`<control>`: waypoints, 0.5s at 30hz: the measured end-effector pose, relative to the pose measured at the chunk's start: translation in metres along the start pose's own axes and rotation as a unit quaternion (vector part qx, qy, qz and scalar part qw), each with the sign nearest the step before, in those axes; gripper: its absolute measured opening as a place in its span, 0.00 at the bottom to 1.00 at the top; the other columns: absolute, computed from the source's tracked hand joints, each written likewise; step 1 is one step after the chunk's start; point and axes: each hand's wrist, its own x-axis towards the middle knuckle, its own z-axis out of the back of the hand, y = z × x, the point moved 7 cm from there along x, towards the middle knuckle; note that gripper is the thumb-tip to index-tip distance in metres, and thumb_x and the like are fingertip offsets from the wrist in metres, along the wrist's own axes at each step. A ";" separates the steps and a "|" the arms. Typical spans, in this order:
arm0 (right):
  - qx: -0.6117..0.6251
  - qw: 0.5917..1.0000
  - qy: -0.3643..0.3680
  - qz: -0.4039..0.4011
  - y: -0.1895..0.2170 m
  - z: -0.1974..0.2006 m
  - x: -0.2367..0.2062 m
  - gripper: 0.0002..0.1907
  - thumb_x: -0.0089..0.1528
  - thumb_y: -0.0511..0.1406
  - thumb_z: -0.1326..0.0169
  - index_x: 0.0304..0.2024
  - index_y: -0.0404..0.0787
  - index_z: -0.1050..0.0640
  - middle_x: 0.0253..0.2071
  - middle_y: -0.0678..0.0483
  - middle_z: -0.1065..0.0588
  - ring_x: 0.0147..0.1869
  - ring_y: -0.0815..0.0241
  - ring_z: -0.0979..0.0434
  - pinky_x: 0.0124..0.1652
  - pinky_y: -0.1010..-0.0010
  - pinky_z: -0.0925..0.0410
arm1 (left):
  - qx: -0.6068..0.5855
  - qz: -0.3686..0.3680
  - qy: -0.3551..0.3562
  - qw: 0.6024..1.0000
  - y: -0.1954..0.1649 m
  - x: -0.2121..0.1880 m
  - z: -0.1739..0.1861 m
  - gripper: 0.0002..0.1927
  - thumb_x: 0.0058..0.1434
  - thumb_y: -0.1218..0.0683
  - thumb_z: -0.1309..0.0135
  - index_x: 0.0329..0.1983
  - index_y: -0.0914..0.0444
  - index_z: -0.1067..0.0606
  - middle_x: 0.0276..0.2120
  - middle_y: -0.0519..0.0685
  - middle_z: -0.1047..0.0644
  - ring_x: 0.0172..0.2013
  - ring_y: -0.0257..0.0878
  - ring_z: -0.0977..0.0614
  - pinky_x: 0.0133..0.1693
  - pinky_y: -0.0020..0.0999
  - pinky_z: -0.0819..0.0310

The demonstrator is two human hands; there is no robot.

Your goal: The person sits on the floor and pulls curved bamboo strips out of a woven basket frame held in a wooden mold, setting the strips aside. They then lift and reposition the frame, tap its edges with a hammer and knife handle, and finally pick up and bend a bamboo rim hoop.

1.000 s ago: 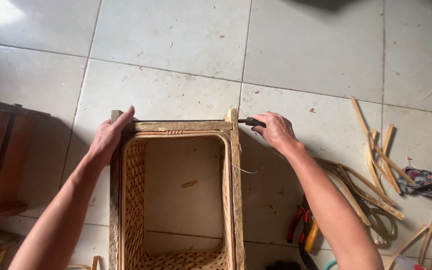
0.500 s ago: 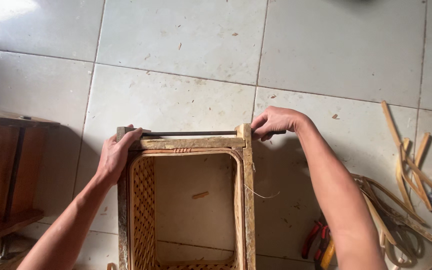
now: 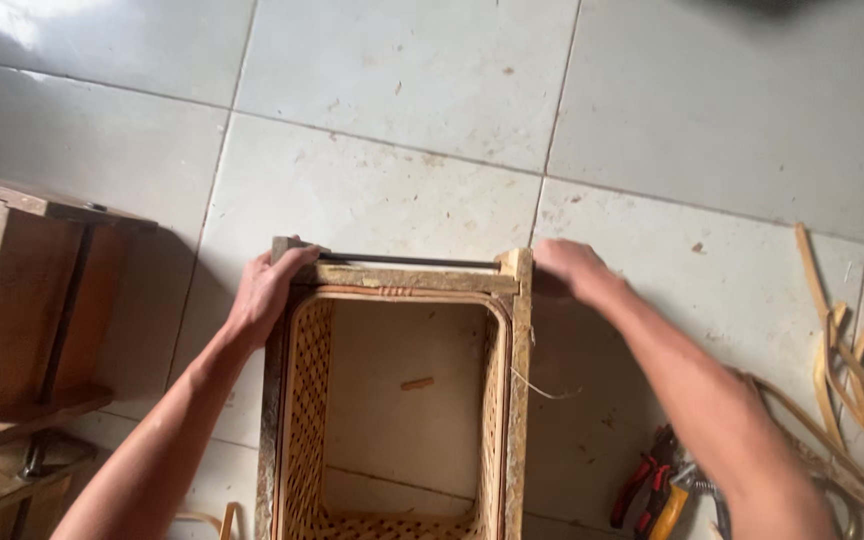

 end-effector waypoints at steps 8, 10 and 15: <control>-0.121 0.807 -0.549 0.181 0.037 0.028 -0.058 0.28 0.78 0.52 0.61 0.31 0.52 0.20 0.27 0.58 0.21 0.24 0.70 0.25 0.26 0.72 0.31 | -0.024 -0.021 -0.014 0.999 -0.009 0.001 0.002 0.29 0.54 0.37 0.47 0.44 0.65 0.23 0.30 0.53 0.22 0.30 0.40 0.21 0.33 0.41 0.25; -0.005 0.928 -0.362 0.092 0.019 0.040 -0.024 0.26 0.77 0.51 0.60 0.30 0.50 0.22 0.25 0.56 0.22 0.23 0.68 0.26 0.25 0.72 0.32 | -0.021 0.006 -0.026 0.999 -0.005 0.000 0.002 0.29 0.55 0.37 0.47 0.44 0.67 0.24 0.30 0.55 0.23 0.30 0.43 0.21 0.33 0.43 0.25; -0.020 0.999 -0.007 -0.049 0.001 0.013 -0.005 0.24 0.75 0.51 0.61 0.34 0.50 0.21 0.30 0.57 0.21 0.29 0.66 0.22 0.31 0.70 0.29 | -0.019 0.001 -0.019 1.000 -0.001 0.001 0.000 0.29 0.55 0.38 0.46 0.44 0.68 0.23 0.31 0.54 0.22 0.32 0.41 0.21 0.34 0.40 0.25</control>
